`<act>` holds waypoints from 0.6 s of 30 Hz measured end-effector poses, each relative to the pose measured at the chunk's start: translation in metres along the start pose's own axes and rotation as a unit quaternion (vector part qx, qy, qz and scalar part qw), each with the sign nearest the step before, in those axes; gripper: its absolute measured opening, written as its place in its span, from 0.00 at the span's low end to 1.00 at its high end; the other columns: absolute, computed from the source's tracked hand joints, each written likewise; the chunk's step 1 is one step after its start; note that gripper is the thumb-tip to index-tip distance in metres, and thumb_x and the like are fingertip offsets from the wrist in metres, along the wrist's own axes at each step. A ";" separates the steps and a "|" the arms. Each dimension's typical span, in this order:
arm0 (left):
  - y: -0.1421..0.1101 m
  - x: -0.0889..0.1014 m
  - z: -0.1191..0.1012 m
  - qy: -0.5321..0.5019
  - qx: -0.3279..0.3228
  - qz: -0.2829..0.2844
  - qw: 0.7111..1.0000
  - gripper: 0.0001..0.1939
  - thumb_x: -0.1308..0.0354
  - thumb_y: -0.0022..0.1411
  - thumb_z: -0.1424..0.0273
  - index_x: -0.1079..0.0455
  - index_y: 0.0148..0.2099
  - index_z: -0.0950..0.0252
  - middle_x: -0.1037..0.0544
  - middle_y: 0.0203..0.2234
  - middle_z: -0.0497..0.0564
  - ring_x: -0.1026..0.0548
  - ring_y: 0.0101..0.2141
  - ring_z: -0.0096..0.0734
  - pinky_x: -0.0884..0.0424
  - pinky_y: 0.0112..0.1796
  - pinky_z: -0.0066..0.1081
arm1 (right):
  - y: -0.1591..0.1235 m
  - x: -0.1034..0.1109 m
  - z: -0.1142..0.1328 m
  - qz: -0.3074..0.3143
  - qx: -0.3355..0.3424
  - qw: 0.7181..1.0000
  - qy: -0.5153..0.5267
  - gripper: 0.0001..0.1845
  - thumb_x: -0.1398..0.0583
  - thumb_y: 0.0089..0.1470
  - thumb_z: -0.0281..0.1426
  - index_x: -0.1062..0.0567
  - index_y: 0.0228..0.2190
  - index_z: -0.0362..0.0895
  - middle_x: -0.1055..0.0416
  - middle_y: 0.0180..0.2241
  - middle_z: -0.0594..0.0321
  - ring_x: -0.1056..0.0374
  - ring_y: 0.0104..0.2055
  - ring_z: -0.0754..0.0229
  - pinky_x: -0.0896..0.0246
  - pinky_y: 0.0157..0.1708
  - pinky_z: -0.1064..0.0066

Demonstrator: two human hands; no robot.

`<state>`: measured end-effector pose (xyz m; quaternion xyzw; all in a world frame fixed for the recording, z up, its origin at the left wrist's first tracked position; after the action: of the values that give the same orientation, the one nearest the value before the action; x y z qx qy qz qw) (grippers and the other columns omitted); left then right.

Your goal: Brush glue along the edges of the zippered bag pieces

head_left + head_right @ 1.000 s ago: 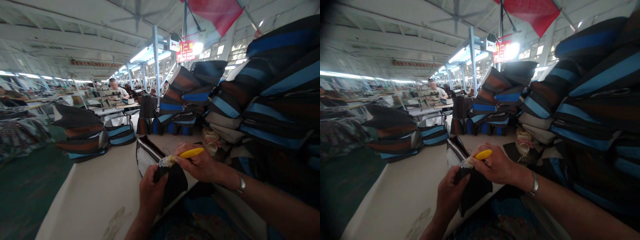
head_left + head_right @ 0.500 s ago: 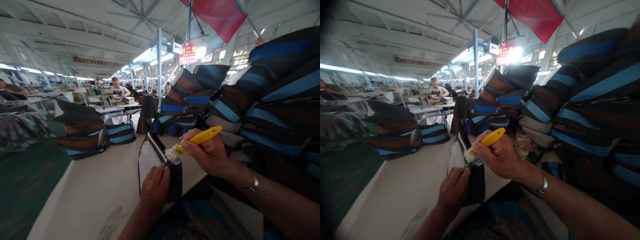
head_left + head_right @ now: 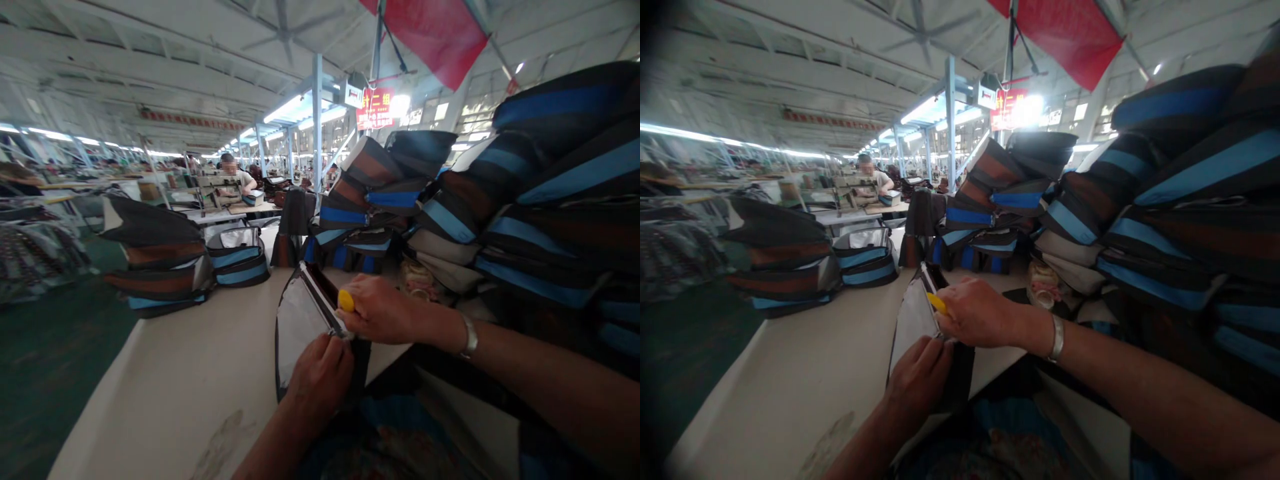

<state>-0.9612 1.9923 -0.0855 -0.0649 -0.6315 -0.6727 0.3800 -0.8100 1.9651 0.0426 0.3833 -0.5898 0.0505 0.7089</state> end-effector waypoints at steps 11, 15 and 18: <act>-0.030 0.016 0.041 -0.032 0.080 -0.045 0.995 0.06 0.48 0.66 0.77 0.33 0.45 0.65 0.27 0.33 0.52 0.28 0.33 0.29 0.28 0.35 0.28 | -0.011 -0.001 -0.026 -0.229 -0.158 0.954 0.117 0.12 0.45 0.63 0.35 0.28 0.29 0.43 0.30 0.26 0.61 0.36 0.27 0.60 0.41 0.30 0.67; -0.065 0.028 0.060 0.062 0.259 -0.139 0.954 0.09 0.38 0.61 0.68 0.34 0.40 0.65 0.27 0.33 0.51 0.26 0.34 0.30 0.28 0.34 0.27 | -0.026 -0.013 -0.029 -0.369 -0.265 0.819 0.350 0.12 0.37 0.58 0.40 0.26 0.30 0.44 0.35 0.21 0.68 0.38 0.24 0.63 0.44 0.24 0.72; -0.092 0.034 0.046 0.100 0.337 -0.153 0.923 0.11 0.37 0.60 0.66 0.37 0.35 0.63 0.30 0.29 0.48 0.28 0.30 0.28 0.31 0.29 0.27 | -0.035 -0.032 -0.015 -0.348 -0.283 0.793 0.412 0.12 0.36 0.57 0.39 0.25 0.29 0.44 0.36 0.20 0.68 0.39 0.23 0.63 0.43 0.24 0.72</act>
<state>-1.0579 2.0115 -0.1309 0.2324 -0.7820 -0.4729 0.3330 -0.7897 1.9619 -0.0025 0.2876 -0.0564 -0.2152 0.9316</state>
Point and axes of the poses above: each hand's wrist, its own y-axis towards the middle knuckle, its own x-axis out of the back of the hand, z = x × y, the point moved 1 cm from there along y, towards the middle knuckle
